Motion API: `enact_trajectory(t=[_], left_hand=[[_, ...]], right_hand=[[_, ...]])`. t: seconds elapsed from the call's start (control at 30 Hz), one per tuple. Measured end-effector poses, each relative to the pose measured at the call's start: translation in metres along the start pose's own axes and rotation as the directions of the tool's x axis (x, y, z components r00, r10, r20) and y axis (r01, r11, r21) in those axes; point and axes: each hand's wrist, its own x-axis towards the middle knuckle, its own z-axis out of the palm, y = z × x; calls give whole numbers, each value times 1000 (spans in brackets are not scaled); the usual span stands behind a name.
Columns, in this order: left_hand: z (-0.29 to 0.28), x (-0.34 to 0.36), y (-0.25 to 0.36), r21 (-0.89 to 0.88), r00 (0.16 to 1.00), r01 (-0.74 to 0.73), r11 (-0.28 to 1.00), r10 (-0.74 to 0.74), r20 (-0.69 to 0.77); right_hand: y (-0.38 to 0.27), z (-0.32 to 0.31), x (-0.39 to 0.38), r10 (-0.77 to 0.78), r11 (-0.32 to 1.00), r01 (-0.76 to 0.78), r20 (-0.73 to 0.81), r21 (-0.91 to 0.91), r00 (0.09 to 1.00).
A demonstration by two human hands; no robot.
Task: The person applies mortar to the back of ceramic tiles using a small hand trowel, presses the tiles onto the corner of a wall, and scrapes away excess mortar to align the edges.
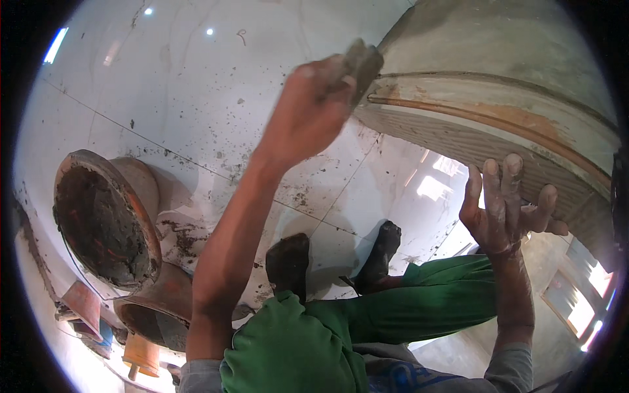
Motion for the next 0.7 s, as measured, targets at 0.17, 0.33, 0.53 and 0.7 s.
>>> enact_trajectory(t=[0.17,0.33,0.53,0.7], left_hand=[[-58,-74,21,-798,955,-31,601,-217,-201],[-93,-139,44,-662,886,-44,748,-278,-373],[-152,-242,89,-302,596,-115,946,-178,-783],[-218,-274,127,163,583,535,829,-223,-782]], right_hand=[[-26,-2,32,97,982,-91,-27,166,995],[-1,-4,4,91,987,-112,179,112,980],[-8,-4,8,33,996,-46,176,70,984],[-8,-8,15,25,988,-39,96,150,995]])
